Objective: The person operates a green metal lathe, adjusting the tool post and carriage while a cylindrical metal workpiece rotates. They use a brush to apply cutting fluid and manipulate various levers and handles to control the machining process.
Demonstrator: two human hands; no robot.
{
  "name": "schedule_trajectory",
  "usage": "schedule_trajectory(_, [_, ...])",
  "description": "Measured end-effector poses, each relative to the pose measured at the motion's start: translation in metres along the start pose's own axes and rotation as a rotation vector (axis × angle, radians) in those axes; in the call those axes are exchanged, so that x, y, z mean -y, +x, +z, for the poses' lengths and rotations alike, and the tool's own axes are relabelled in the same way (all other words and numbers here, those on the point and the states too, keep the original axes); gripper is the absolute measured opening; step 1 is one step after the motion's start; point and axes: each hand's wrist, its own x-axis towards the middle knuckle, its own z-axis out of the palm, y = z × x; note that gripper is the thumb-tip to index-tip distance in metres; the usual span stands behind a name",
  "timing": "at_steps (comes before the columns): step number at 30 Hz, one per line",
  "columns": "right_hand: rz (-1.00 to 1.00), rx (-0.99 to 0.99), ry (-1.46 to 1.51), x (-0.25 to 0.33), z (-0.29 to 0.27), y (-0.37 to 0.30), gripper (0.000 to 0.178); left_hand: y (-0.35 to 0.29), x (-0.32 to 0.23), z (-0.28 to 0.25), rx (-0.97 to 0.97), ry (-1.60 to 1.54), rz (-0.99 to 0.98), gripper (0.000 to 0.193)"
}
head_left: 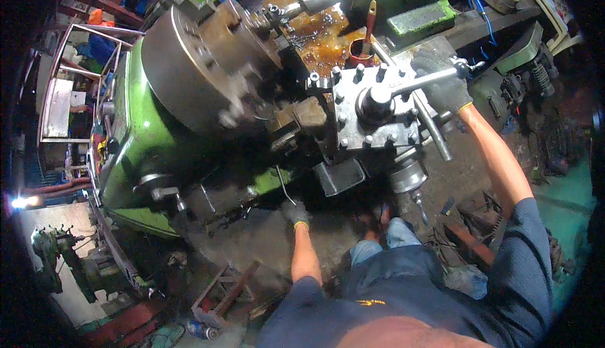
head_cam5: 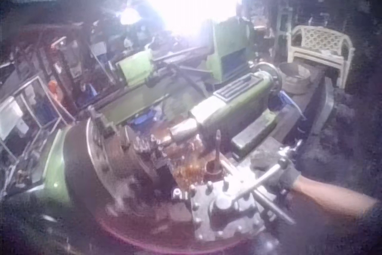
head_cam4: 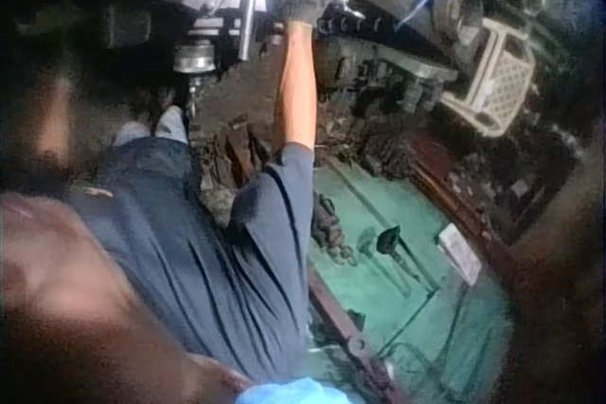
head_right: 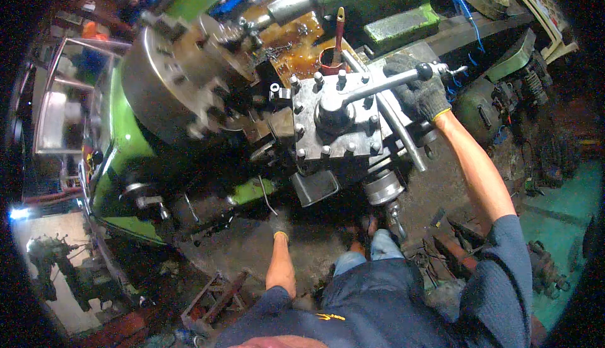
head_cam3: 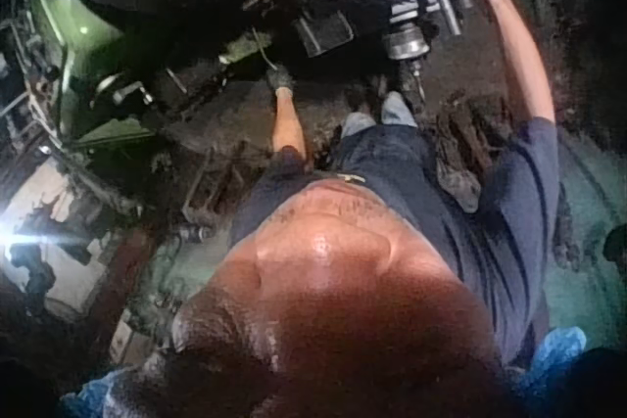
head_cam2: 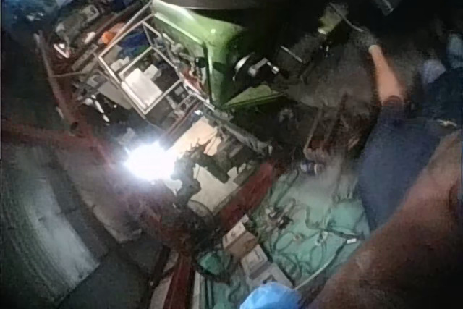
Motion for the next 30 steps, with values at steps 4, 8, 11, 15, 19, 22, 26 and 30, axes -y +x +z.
schedule_trajectory(4, [-0.018,0.063,0.0,-0.006,0.024,0.013,0.037,0.064,0.086,0.033,-0.367,0.368,0.33,0.034])
schedule_trajectory(8, [0.099,0.114,0.02,-0.011,0.012,-0.002,0.036,0.078,0.082,0.039,-0.26,0.36,0.479,0.053])
schedule_trajectory(11, [0.11,0.106,0.088,-0.01,0.016,0.001,0.035,0.07,0.088,0.017,-0.485,0.752,0.742,0.062])
schedule_trajectory(15, [0.043,0.04,0.113,0.003,0.002,0.005,0.031,-0.007,0.054,-0.004,-0.151,0.436,0.328,0.052])
schedule_trajectory(19, [0.22,0.043,0.335,0.013,-0.007,0.003,0.032,-0.077,0.025,-0.018,-0.055,0.256,0.11,0.043])
schedule_trajectory(22, [0.138,-0.034,0.241,0.01,-0.004,0.004,0.031,-0.109,0.009,-0.021,-0.092,0.088,0.242,0.04])
schedule_trajectory(26, [0.041,-0.053,0.157,0.012,-0.013,0.006,0.031,-0.147,-0.064,-0.015,-0.162,-0.568,0.196,0.033])
schedule_trajectory(30, [0.047,-0.088,0.24,0.021,-0.024,0.009,0.033,-0.203,-0.2,-0.041,-0.437,-0.4,0.78,0.026])
